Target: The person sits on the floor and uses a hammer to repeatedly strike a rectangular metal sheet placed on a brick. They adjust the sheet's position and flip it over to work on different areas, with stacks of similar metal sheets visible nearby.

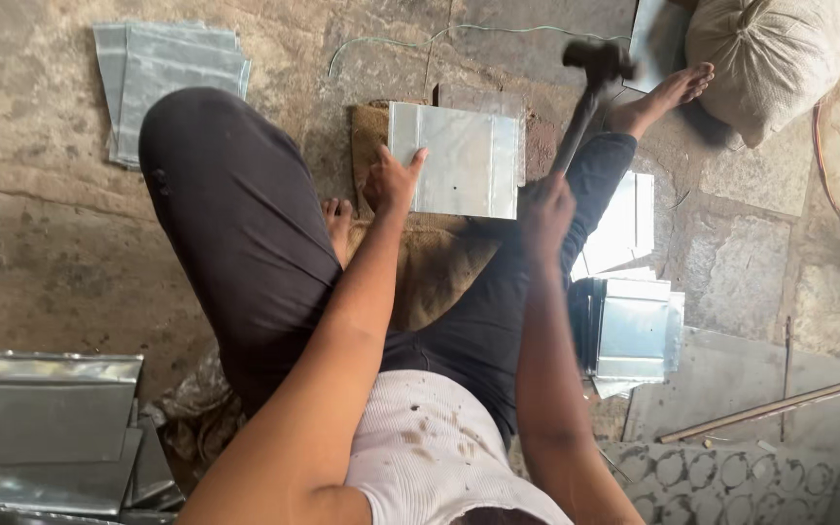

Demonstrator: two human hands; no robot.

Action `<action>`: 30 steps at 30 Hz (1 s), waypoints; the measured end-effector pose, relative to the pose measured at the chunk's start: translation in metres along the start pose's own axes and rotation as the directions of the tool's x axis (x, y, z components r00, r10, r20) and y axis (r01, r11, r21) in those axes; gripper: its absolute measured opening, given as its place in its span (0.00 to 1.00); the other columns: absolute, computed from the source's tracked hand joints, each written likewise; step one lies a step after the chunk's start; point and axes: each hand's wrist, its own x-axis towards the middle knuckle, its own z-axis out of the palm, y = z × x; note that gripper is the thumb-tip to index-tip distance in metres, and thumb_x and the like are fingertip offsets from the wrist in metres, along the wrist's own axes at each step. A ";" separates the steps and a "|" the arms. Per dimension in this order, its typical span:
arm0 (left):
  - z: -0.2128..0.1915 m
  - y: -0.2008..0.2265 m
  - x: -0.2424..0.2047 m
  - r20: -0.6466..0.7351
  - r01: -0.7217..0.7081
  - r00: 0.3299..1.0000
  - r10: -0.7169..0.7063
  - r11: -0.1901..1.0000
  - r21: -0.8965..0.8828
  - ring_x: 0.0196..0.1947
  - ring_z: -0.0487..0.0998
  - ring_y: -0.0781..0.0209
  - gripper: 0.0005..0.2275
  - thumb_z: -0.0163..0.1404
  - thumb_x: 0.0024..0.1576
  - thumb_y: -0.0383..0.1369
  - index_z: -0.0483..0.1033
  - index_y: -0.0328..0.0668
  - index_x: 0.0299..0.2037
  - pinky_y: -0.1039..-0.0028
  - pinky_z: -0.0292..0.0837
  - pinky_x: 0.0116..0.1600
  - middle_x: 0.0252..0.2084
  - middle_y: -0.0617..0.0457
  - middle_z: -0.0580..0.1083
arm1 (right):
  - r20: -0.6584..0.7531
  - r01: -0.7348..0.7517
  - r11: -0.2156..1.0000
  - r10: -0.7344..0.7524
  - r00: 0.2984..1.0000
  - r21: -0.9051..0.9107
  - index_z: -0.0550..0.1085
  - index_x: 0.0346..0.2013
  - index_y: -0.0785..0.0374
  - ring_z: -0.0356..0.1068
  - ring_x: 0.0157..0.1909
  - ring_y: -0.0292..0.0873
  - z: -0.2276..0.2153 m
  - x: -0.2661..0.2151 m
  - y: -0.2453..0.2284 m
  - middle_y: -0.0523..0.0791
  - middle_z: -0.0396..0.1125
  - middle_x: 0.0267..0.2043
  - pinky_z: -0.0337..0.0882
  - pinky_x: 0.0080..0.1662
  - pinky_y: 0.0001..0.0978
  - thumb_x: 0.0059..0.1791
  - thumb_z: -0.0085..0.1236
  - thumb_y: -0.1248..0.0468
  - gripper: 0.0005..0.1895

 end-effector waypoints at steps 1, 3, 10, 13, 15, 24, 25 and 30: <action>-0.008 0.005 0.002 0.058 0.025 0.998 -0.023 0.999 -0.034 0.32 0.83 0.45 0.40 0.50 0.47 0.70 0.69 0.40 0.52 0.58 0.76 0.30 0.35 0.42 0.79 | -0.079 0.138 0.980 -0.150 0.986 -0.142 0.67 0.32 0.70 0.61 0.28 0.45 0.014 -0.001 0.006 0.50 0.60 0.23 0.60 0.37 0.41 0.65 0.36 0.50 0.28; -0.021 0.005 -0.005 -0.004 -0.029 1.000 0.029 0.999 0.033 0.33 0.82 0.45 0.38 0.49 0.50 0.71 0.71 0.41 0.50 0.58 0.74 0.30 0.35 0.43 0.79 | 0.081 0.196 0.943 -0.180 0.980 -0.269 0.70 0.34 0.70 0.65 0.31 0.47 0.016 -0.011 0.012 0.52 0.65 0.26 0.64 0.39 0.42 0.65 0.37 0.49 0.29; -0.029 0.024 0.008 0.012 -0.038 0.999 0.037 0.999 0.032 0.31 0.83 0.49 0.38 0.47 0.51 0.71 0.69 0.40 0.50 0.62 0.75 0.26 0.35 0.44 0.78 | 0.030 -0.182 0.961 0.193 0.981 -0.208 0.73 0.32 0.72 0.66 0.30 0.53 -0.005 -0.020 -0.039 0.54 0.65 0.26 0.65 0.37 0.49 0.62 0.35 0.47 0.32; -0.022 0.022 0.012 0.075 -0.018 0.997 0.019 1.000 -0.009 0.33 0.83 0.48 0.37 0.47 0.51 0.71 0.70 0.42 0.49 0.62 0.76 0.29 0.36 0.44 0.79 | -0.087 0.277 0.949 -0.292 0.953 -0.148 0.74 0.42 0.73 0.70 0.34 0.50 0.026 -0.046 -0.030 0.52 0.69 0.31 0.71 0.41 0.45 0.63 0.35 0.47 0.30; -0.014 0.024 0.014 0.012 -0.053 0.999 0.053 0.998 0.025 0.34 0.83 0.47 0.37 0.47 0.52 0.71 0.70 0.42 0.49 0.61 0.75 0.30 0.37 0.44 0.80 | 0.083 -0.004 0.897 0.045 0.996 -0.441 0.76 0.37 0.70 0.66 0.31 0.47 0.004 -0.016 -0.030 0.51 0.67 0.28 0.67 0.37 0.45 0.62 0.37 0.47 0.30; -0.010 0.033 0.039 0.084 0.003 0.996 0.002 0.998 -0.070 0.34 0.84 0.48 0.38 0.46 0.52 0.69 0.67 0.40 0.54 0.61 0.78 0.31 0.37 0.44 0.80 | 0.120 -0.003 0.902 0.061 0.991 -0.432 0.73 0.34 0.69 0.67 0.27 0.48 0.017 -0.024 -0.043 0.52 0.66 0.24 0.67 0.32 0.45 0.62 0.35 0.50 0.28; -0.008 0.036 0.042 0.029 -0.033 0.999 0.035 0.997 -0.067 0.33 0.83 0.47 0.38 0.47 0.52 0.70 0.69 0.40 0.52 0.61 0.77 0.30 0.37 0.44 0.79 | 0.144 -0.082 0.870 0.173 0.974 -0.487 0.73 0.34 0.69 0.67 0.27 0.48 0.009 -0.011 -0.047 0.52 0.65 0.24 0.66 0.32 0.45 0.62 0.35 0.50 0.28; 0.005 0.032 0.061 -0.066 -0.069 0.995 0.072 0.996 0.056 0.30 0.81 0.49 0.36 0.47 0.53 0.71 0.71 0.43 0.48 0.60 0.72 0.29 0.33 0.46 0.78 | -0.037 -0.021 0.973 0.013 0.999 -0.230 0.71 0.32 0.70 0.65 0.27 0.49 0.004 -0.029 -0.057 0.53 0.64 0.25 0.65 0.32 0.44 0.62 0.35 0.50 0.28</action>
